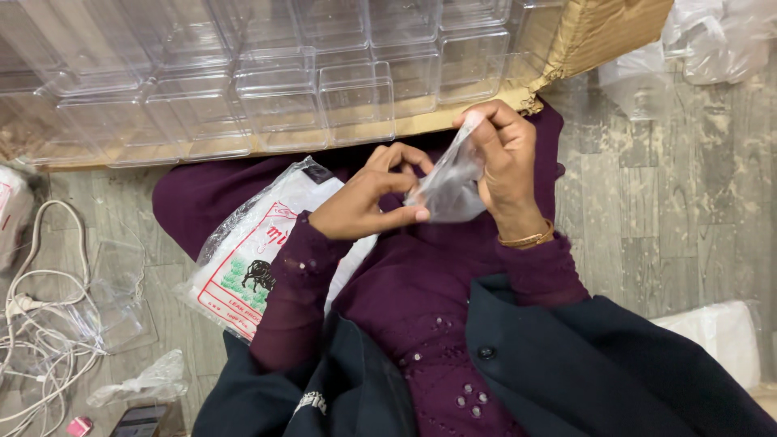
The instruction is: The person sits on the floor and packs small clear plastic boxes into thin plastic bags, opening each bag, inserting a box, and gathering and tying the bag closed, repeating this for several bags.
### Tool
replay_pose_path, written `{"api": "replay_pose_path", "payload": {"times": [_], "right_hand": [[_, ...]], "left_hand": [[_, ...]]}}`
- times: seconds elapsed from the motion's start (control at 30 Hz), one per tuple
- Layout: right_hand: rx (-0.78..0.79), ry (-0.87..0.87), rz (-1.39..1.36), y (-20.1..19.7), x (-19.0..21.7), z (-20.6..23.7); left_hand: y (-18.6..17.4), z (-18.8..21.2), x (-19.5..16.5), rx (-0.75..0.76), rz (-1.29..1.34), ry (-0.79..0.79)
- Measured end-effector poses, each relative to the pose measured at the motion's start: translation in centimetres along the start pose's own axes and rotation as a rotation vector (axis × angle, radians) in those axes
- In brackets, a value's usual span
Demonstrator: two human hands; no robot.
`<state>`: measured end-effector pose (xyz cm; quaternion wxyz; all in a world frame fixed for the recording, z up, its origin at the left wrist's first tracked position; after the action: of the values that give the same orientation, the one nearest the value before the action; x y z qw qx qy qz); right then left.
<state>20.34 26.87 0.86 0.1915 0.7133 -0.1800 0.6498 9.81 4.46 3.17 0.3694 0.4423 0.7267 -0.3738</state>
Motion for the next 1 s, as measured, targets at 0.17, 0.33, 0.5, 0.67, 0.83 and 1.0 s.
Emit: {"api": "replay_pose_path", "payload": {"times": [0.17,0.33,0.5,0.67,0.83,1.0], "right_hand": [[0.601,-0.044,-0.392,0.6,0.6,0.1],[0.499,-0.033,-0.461,2.3,1.8,-2.9],[0.161,-0.406,0.836,6.5,-0.1,-7.5],[0.077,-0.562,0.834,6.8,-1.8,-5.0],[-0.081,-0.287,0.632,2.6,-3.1,-2.6],[-0.044,0.008,0.375,0.5,-6.5,-3.4]], "left_hand": [[-1.6,2.4,1.5,-0.366,1.131,0.033],[-3.5,2.8,3.3,-0.623,0.326,-0.4],[-4.4,0.5,3.3,-0.829,-0.658,-0.369],[-3.8,0.2,3.3,-0.768,-0.703,-0.219],[-2.6,0.6,6.1,-0.733,-0.083,-0.349],[-1.3,-0.3,10.6,-0.763,0.235,-0.355]]}}
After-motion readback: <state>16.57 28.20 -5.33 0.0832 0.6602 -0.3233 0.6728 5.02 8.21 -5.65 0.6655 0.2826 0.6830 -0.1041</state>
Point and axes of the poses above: each hand's wrist, its own z-axis away from the middle knuckle, its own y-axis out of the palm, x = y × z, the point moved 1 cm from there along -z, towards the middle knuckle, and after that the axes turned 15 degrees about z, right-handed, at the moved point
